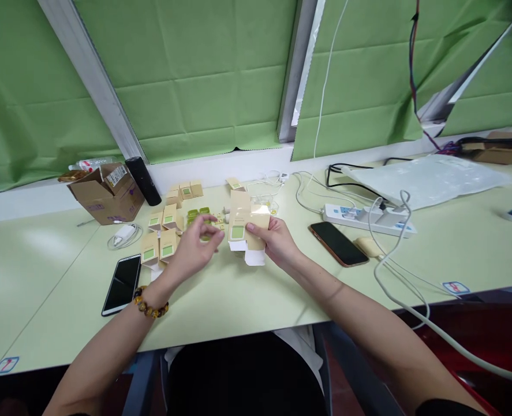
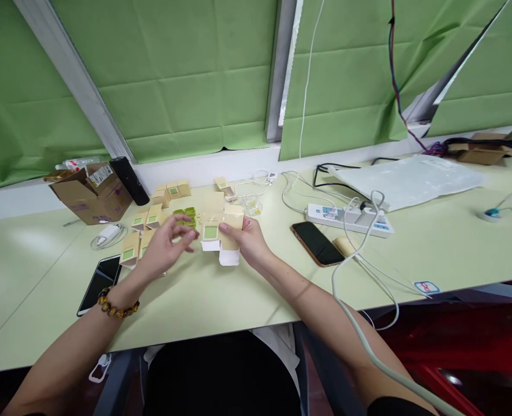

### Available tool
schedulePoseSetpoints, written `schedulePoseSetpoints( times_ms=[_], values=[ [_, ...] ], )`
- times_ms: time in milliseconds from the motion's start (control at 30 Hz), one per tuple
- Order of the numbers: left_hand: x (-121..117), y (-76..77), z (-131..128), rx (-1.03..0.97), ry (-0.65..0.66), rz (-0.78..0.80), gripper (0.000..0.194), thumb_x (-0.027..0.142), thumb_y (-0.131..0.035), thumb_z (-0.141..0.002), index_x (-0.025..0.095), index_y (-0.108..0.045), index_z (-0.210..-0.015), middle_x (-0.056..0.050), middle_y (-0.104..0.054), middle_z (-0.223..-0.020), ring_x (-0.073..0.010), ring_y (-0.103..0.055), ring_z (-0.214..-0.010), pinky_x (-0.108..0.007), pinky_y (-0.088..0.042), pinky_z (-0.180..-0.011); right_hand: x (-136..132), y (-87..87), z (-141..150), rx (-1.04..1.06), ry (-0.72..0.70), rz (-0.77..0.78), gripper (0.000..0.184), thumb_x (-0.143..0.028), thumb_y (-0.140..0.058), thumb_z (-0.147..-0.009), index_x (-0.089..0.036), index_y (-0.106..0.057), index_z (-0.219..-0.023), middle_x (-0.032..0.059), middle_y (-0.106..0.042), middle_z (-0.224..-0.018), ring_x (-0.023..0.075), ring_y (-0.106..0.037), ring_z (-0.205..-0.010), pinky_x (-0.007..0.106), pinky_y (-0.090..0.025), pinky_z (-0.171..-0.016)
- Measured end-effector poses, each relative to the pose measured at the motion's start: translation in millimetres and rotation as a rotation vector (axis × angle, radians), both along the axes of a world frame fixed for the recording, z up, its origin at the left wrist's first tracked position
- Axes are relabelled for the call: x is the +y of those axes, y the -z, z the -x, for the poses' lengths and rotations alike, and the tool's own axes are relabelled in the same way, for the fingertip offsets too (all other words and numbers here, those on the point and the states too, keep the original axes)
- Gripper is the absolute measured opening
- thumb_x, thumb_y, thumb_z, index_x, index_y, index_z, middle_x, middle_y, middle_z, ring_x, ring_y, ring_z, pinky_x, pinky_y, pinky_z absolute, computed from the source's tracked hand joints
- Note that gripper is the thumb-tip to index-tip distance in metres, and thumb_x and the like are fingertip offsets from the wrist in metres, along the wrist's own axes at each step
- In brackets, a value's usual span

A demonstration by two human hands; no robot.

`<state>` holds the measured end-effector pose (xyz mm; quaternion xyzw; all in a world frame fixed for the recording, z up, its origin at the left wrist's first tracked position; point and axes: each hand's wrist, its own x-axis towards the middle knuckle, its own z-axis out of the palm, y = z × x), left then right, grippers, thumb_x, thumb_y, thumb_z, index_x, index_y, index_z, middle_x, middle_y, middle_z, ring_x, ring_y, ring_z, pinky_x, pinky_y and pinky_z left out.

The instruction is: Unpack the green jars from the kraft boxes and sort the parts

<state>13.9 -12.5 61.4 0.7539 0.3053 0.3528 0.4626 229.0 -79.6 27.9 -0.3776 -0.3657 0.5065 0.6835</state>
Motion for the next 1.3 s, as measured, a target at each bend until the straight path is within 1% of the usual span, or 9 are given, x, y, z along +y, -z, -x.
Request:
schedulePoseSetpoints(
  times_ms=[100, 167, 300, 467, 600, 700, 833, 1067, 1300],
  values=[
    [-10, 19.8, -6, 0.104, 0.065, 0.143, 0.042, 0.057, -0.072, -0.092, 0.019, -0.063, -0.104, -0.01, -0.076, -0.089, -0.0255, -0.077, -0.088, -0.032, -0.066, -0.059, 0, 1.5, 3, -0.035, 0.009, 0.004, 0.051, -0.048, -0.098, -0.066, -0.019, -0.079, -0.104, 0.0109, -0.084, -0.11, 0.0303, -0.079, -0.096, 0.043, -0.063, -0.087],
    [-12, 26.5, -14, 0.087, 0.056, 0.144, 0.041, 0.058, -0.073, -0.09, 0.018, -0.066, -0.096, -0.009, -0.076, -0.087, -0.0246, -0.077, -0.083, -0.03, -0.064, -0.054, 1, 3.3, 5, -0.075, 0.011, 0.003, 0.05, -0.051, -0.096, -0.068, -0.018, -0.078, -0.101, 0.0109, -0.084, -0.106, 0.0282, -0.079, -0.09, 0.04, -0.062, -0.082],
    [6, 19.0, -28, 0.004, -0.019, 0.093, 0.037, 0.052, -0.074, -0.091, 0.016, -0.069, -0.087, -0.008, -0.073, -0.076, -0.0204, -0.073, -0.067, -0.026, -0.058, -0.046, 2, 2.7, 3, -0.123, -0.028, -0.008, 0.055, -0.058, -0.09, -0.075, -0.021, -0.072, -0.112, 0.0092, -0.083, -0.104, 0.0253, -0.077, -0.087, 0.037, -0.062, -0.075],
    [84, -15.3, -43, -0.001, -0.297, 0.047, 0.026, 0.037, -0.069, -0.098, 0.015, -0.067, -0.084, -0.01, -0.075, -0.075, -0.0176, -0.072, -0.063, -0.024, -0.053, -0.049, 1, -4.1, -11, -0.112, 0.124, -0.064, 0.054, -0.058, -0.087, -0.079, -0.027, -0.064, -0.117, 0.0069, -0.08, -0.11, 0.0243, -0.074, -0.102, 0.039, -0.063, -0.081],
    [157, -27.9, -68, 0.158, -0.533, 0.097, 0.027, 0.032, -0.067, -0.099, 0.015, -0.066, -0.078, -0.011, -0.076, -0.076, -0.0138, -0.066, -0.058, -0.025, -0.053, -0.055, 0, -4.2, -16, -0.196, 0.181, -0.074, 0.047, -0.056, -0.086, -0.08, -0.025, -0.065, -0.108, 0.0048, -0.079, -0.093, 0.022, -0.072, -0.092, 0.033, -0.059, -0.071],
    [193, -19.6, -91, 0.212, -0.603, 0.127, 0.022, 0.024, -0.07, -0.094, 0.013, -0.067, -0.075, -0.011, -0.073, -0.068, -0.0142, -0.061, -0.052, -0.028, -0.052, -0.056, 1, -1.9, -15, -0.24, 0.16, -0.082, 0.043, -0.057, -0.083, -0.081, -0.025, -0.066, -0.104, 0.0028, -0.077, -0.082, 0.019, -0.069, -0.079, 0.03, -0.055, -0.065],
    [219, 0.9, -118, 0.272, -0.635, 0.169, 0.008, 0.011, -0.072, -0.082, 0.012, -0.07, -0.075, -0.012, -0.071, -0.062, -0.0185, -0.063, -0.053, -0.031, -0.053, -0.059, 1, -0.4, -14, -0.262, 0.129, -0.07, 0.042, -0.059, -0.081, -0.082, -0.024, -0.067, -0.099, 0.0009, -0.074, -0.074, 0.0162, -0.066, -0.067, 0.029, -0.051, -0.062],
    [241, 25.7, -142, 0.345, -0.63, 0.185, 0.004, 0.009, -0.072, -0.075, 0.011, -0.073, -0.079, -0.015, -0.072, -0.064, -0.0254, -0.071, -0.063, -0.034, -0.055, -0.063, 0, -2.7, -13, -0.273, 0.102, -0.064, 0.043, -0.061, -0.08, -0.083, -0.023, -0.066, -0.1, 0.0008, -0.074, -0.072, 0.0162, -0.065, -0.065, 0.029, -0.05, -0.061],
    [246, 31.6, -150, 0.406, -0.549, 0.187, 0.01, 0.01, -0.077, -0.073, 0.01, -0.071, -0.081, -0.016, -0.07, -0.061, -0.0266, -0.07, -0.063, -0.037, -0.053, -0.062, -3, -5.5, -8, -0.311, 0.088, -0.067, 0.041, -0.06, -0.078, -0.084, -0.025, -0.064, -0.099, -0.0004, -0.073, -0.071, 0.0159, -0.063, -0.064, 0.029, -0.048, -0.06]
  ],
)
